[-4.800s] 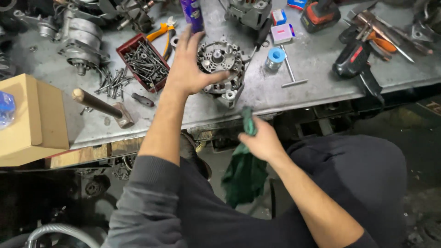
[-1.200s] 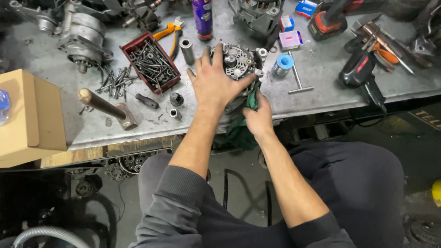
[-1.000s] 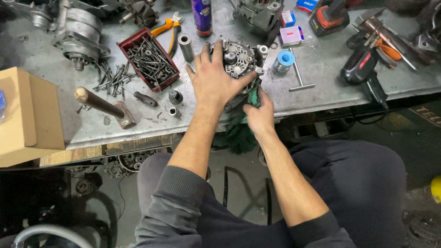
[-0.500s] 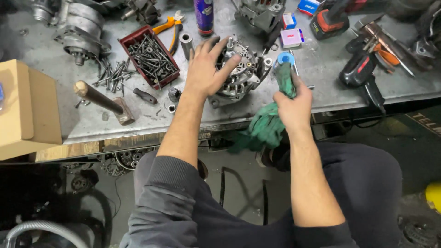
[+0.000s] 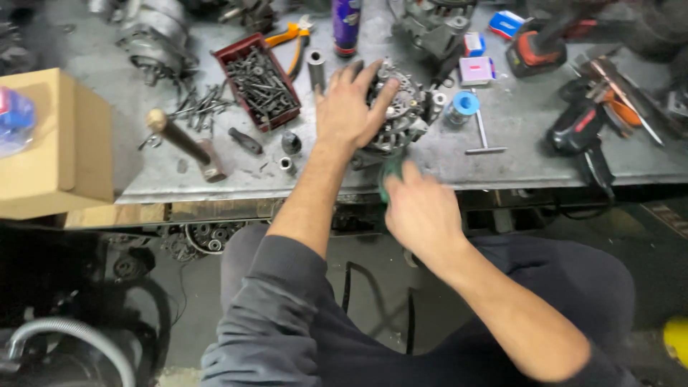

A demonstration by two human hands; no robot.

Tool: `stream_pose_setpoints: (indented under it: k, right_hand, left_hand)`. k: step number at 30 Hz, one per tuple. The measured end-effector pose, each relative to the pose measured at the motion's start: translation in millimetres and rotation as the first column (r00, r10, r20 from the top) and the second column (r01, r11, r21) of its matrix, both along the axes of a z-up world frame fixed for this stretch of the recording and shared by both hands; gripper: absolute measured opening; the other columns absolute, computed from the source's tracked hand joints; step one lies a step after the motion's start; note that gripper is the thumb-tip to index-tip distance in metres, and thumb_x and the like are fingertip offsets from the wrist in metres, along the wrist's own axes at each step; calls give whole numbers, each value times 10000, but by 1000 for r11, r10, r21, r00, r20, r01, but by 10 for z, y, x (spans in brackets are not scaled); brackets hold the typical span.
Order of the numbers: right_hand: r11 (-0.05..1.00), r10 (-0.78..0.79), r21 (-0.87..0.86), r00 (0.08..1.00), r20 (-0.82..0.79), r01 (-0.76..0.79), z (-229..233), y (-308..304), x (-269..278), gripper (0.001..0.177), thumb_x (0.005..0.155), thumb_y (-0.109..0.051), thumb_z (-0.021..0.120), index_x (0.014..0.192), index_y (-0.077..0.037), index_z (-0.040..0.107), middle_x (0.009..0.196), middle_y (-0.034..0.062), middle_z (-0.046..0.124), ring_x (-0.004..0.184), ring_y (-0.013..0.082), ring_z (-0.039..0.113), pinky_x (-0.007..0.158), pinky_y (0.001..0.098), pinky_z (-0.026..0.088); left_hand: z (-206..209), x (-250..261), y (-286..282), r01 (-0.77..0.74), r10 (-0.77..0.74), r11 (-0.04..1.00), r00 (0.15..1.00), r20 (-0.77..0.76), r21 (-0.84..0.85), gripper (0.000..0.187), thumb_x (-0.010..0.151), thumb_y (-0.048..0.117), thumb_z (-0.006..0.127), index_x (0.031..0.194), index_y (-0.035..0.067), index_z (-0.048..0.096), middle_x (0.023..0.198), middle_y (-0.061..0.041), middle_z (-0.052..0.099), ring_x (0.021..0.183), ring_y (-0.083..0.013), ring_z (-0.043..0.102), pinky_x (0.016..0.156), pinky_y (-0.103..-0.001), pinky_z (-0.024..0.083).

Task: The person cleans a metallic mechanical component on a workbench using a green cloth. They wipe the exterior surfaces and rotate the part to access different sides. The person then uses a screwdriver to manipulate internal components of the part before wiping it again.

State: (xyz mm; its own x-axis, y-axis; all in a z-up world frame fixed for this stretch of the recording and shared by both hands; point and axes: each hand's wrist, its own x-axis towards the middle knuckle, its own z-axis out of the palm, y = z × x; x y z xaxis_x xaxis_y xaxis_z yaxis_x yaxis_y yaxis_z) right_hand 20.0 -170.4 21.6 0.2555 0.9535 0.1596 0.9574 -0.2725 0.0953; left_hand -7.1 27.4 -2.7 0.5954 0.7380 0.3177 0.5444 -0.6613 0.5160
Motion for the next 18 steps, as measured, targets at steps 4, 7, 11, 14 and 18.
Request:
stream_pose_setpoints:
  k: [4, 7, 11, 14, 18]
  right_hand:
    - [985, -61, -168, 978, -198, 27, 89, -214, 230, 326, 766, -168, 600, 1081, -118, 665, 992, 203, 628, 662, 463, 694, 617, 549, 604]
    - [998, -69, -20, 981, -180, 66, 243, -291, 617, 394, 805, -244, 659, 1184, -146, 698, 1054, 139, 657, 861, 410, 673, 744, 495, 574]
    - [981, -151, 68, 935, -320, 182, 470, -398, 1019, 498, 796, -211, 660, 1264, -53, 725, 1108, 177, 709, 922, 441, 659, 794, 486, 531]
    - [968, -207, 41, 877, -434, 249, 480, -466, 1112, 484, 791, -172, 659, 1251, -37, 731, 1104, 184, 739, 913, 433, 678, 783, 471, 533]
    - [971, -234, -71, 843, -484, 229, 317, -443, 1167, 542, 770, -234, 712, 1277, -41, 706, 1164, 160, 748, 952, 407, 698, 815, 454, 543]
  left_hand:
    - [-96, -45, 76, 15, -13, 999, 999, 47, -47, 733, 958, 648, 188, 1438, 244, 567, 1557, -109, 448, 1452, -358, 384, 1157, -760, 119]
    - [-191, -83, 135, -124, 83, 979, 968, 235, 165, 549, 993, 561, 454, 1382, 214, 625, 1494, -123, 519, 1406, -359, 468, 1190, -604, 295]
    - [-149, -78, 229, -223, 183, 968, 942, 280, 118, 532, 1002, 527, 437, 1309, 144, 643, 1399, -125, 590, 1298, -354, 541, 1114, -552, 359]
    - [-8, -121, 212, -151, 134, 988, 951, 277, 41, 581, 1019, 513, 336, 1219, 94, 686, 1236, -135, 656, 1126, -339, 617, 983, -463, 457]
    - [21, -148, 194, -43, 47, 999, 976, 214, -23, 596, 1019, 519, 336, 1187, 87, 710, 1228, -127, 677, 1132, -330, 616, 965, -436, 480]
